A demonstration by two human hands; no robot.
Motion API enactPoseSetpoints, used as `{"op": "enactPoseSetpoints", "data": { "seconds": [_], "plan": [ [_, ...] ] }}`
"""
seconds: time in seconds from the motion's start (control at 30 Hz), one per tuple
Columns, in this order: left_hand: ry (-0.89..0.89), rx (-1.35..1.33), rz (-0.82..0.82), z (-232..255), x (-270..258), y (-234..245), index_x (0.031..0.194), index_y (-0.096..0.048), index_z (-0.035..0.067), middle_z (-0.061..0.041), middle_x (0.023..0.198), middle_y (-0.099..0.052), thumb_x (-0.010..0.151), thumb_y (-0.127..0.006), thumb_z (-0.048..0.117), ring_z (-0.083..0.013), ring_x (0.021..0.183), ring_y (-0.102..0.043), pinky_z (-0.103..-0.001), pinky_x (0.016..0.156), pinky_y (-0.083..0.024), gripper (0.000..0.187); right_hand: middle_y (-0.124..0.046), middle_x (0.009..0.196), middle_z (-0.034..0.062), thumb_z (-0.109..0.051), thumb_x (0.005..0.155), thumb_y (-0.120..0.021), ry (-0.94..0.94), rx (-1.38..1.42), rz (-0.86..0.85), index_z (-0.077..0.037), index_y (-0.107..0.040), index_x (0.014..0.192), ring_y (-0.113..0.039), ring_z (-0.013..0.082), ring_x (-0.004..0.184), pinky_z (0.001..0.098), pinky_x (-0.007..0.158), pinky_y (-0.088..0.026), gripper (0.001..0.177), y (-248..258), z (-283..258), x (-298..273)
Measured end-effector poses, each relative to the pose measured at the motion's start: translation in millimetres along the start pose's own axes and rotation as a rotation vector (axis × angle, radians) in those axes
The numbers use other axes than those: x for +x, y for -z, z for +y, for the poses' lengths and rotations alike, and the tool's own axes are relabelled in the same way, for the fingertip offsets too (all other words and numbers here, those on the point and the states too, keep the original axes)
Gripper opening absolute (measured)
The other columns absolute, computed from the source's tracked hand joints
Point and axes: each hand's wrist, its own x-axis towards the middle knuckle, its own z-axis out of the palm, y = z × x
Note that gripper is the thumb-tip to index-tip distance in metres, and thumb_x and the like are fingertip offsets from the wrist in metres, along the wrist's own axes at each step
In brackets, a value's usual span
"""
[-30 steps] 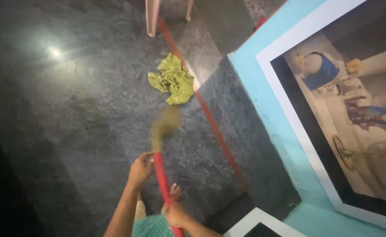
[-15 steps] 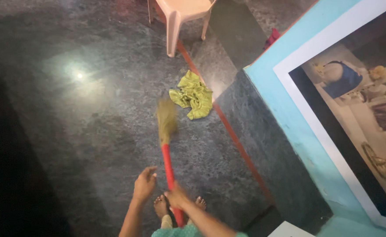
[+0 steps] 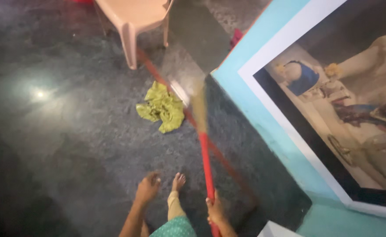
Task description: The person sweeps the floor of a bedroom using a broom. They move a cloth and a plastic stool out of the way to reach the areas underneath and around them, then continue sweeping the remaining floor space.
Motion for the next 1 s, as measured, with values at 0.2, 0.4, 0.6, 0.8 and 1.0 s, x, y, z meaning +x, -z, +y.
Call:
{"op": "enactPoseSetpoints", "data": {
  "seconds": [0.2, 0.4, 0.6, 0.8, 1.0],
  "plan": [
    [0.027, 0.111, 0.003, 17, 53, -57, 0.122, -0.069, 0.020, -0.013, 0.116, -0.075, 0.085, -0.070, 0.028, -0.0371, 0.111, -0.070, -0.047, 0.092, -0.056, 0.038, -0.057, 0.069, 0.0100, -0.026, 0.100, -0.063, -0.255, 0.594, -0.212, -0.002, -0.046, 0.126, -0.062, 0.0271, 0.047, 0.0425, 0.042, -0.054, 0.040, -24, -69, 94],
    [0.044, 0.156, -0.054, 29, 137, -103, 0.118, -0.070, 0.021, -0.013, 0.112, -0.077, 0.090, -0.067, 0.034, -0.0364, 0.108, -0.072, -0.045, 0.089, -0.060, 0.031, -0.061, 0.083, 0.0003, -0.036, 0.100, -0.060, -0.039, 0.042, -0.262, -0.017, -0.021, 0.151, -0.068, 0.0256, 0.051, 0.0407, 0.046, -0.057, 0.066, -2, -127, 207],
    [0.096, 0.143, -0.115, 41, 235, -129, 0.116, -0.073, 0.020, -0.012, 0.113, -0.077, 0.087, -0.069, 0.030, -0.0352, 0.108, -0.073, -0.043, 0.094, -0.057, 0.031, -0.068, 0.073, 0.0192, -0.040, 0.097, -0.060, 0.085, -0.021, -0.087, -0.031, -0.027, 0.161, -0.062, 0.0291, 0.048, 0.0395, 0.042, -0.051, 0.073, 110, -116, 305],
    [0.003, 0.101, -0.077, 0, 319, -148, 0.117, -0.072, 0.015, -0.014, 0.114, -0.076, 0.089, -0.065, 0.030, -0.0369, 0.111, -0.071, -0.045, 0.095, -0.056, 0.032, -0.071, 0.076, 0.0191, -0.044, 0.096, -0.056, 0.094, -0.187, -0.020, -0.032, -0.026, 0.162, -0.067, 0.0311, 0.054, 0.0417, 0.050, -0.054, 0.072, 4, -161, 339],
    [0.328, 0.287, -0.109, -85, 436, -184, 0.117, -0.075, 0.023, -0.014, 0.116, -0.073, 0.092, -0.064, 0.035, -0.0379, 0.112, -0.067, -0.047, 0.096, -0.053, 0.030, -0.074, 0.080, 0.0190, -0.047, 0.096, -0.051, 0.067, -0.210, -0.060, -0.033, -0.026, 0.162, -0.072, 0.0331, 0.061, 0.0439, 0.058, -0.058, 0.072, 97, -177, 428]
  ]
}}
